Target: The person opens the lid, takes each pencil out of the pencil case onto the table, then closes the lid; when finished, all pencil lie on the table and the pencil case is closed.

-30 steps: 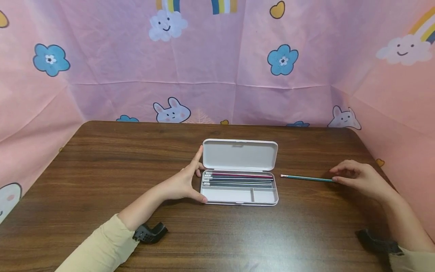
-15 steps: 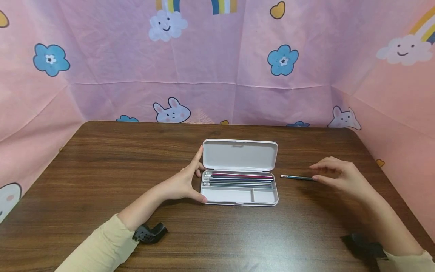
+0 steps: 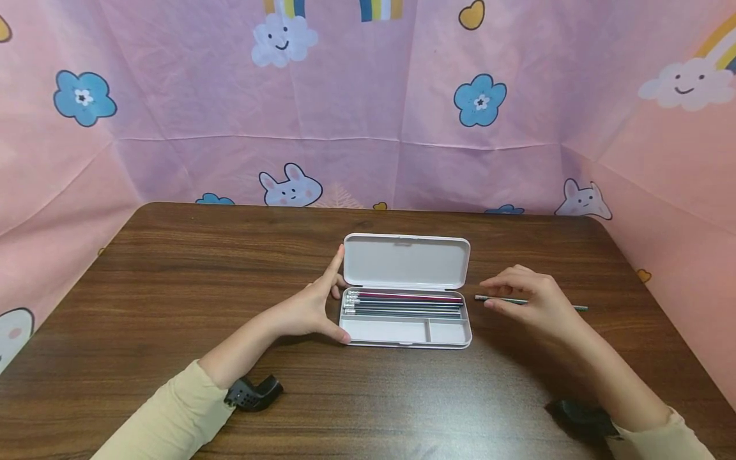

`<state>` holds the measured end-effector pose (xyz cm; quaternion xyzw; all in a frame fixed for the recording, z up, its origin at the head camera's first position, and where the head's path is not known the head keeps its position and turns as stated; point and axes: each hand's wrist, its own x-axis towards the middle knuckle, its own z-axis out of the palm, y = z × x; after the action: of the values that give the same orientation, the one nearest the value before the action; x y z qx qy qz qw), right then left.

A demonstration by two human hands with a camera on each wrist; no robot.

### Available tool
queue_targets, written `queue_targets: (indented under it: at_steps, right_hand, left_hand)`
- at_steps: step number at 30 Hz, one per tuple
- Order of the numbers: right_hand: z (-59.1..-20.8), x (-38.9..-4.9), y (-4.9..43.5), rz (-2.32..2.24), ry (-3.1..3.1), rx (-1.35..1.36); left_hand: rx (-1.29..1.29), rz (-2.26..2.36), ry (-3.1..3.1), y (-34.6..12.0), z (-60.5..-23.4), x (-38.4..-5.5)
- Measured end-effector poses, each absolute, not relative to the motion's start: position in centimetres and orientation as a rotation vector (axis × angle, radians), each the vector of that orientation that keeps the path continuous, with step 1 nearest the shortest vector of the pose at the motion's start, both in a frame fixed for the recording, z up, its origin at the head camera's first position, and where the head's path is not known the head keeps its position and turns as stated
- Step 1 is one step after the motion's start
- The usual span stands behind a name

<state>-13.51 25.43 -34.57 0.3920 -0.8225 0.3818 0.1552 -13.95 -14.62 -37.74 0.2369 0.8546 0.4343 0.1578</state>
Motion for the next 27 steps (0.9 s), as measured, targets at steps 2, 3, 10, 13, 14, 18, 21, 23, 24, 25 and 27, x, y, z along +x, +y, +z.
queue_targets:
  at_steps: [2,3,10,13,14,18,21,23,24,25,27]
  right_hand:
    - [-34.6,-13.5,24.8,1.114,-2.391,1.115]
    - [-34.6,-13.5,24.4,1.122,-2.417,1.104]
    - [-34.6,-13.4,22.5,1.134,-2.58,1.038]
    - [-34.8,-13.5,21.8,1.126,-2.617,1.037]
    - [-34.9,-13.6,21.6,1.121,-2.628,1.041]
    - [-35.3,-14.0,21.1,1.094,-2.67,1.053]
    - [-35.5,-14.2,21.0,1.064,-2.693,1.063]
    - [-35.6,-14.4,20.9,1.045,-2.7,1.073]
    - [-35.7,-14.5,20.9,1.033,-2.706,1.076]
    - [-35.8,-14.6,20.9,1.026,-2.714,1.079]
    - [-36.0,-14.6,20.9,1.012,-2.731,1.08]
  left_hand:
    - [0.676,1.237,2.445,-14.6,-37.7,-13.9]
    - [0.676,1.236,2.443,-14.6,-37.7,-13.9]
    - [0.671,1.23,2.442,-14.5,-37.6,-13.9]
    - [0.665,1.224,2.449,-14.5,-37.6,-13.9]
    - [0.664,1.223,2.45,-14.5,-37.6,-13.9]
    - [0.667,1.223,2.452,-14.4,-37.5,-13.9]
    - [0.672,1.22,2.456,-14.5,-37.6,-14.0]
    - [0.677,1.217,2.461,-14.5,-37.6,-14.0]
    - [0.677,1.215,2.463,-14.5,-37.6,-14.1]
    - [0.678,1.215,2.465,-14.5,-37.7,-14.1]
    - [0.68,1.215,2.465,-14.4,-37.7,-14.1]
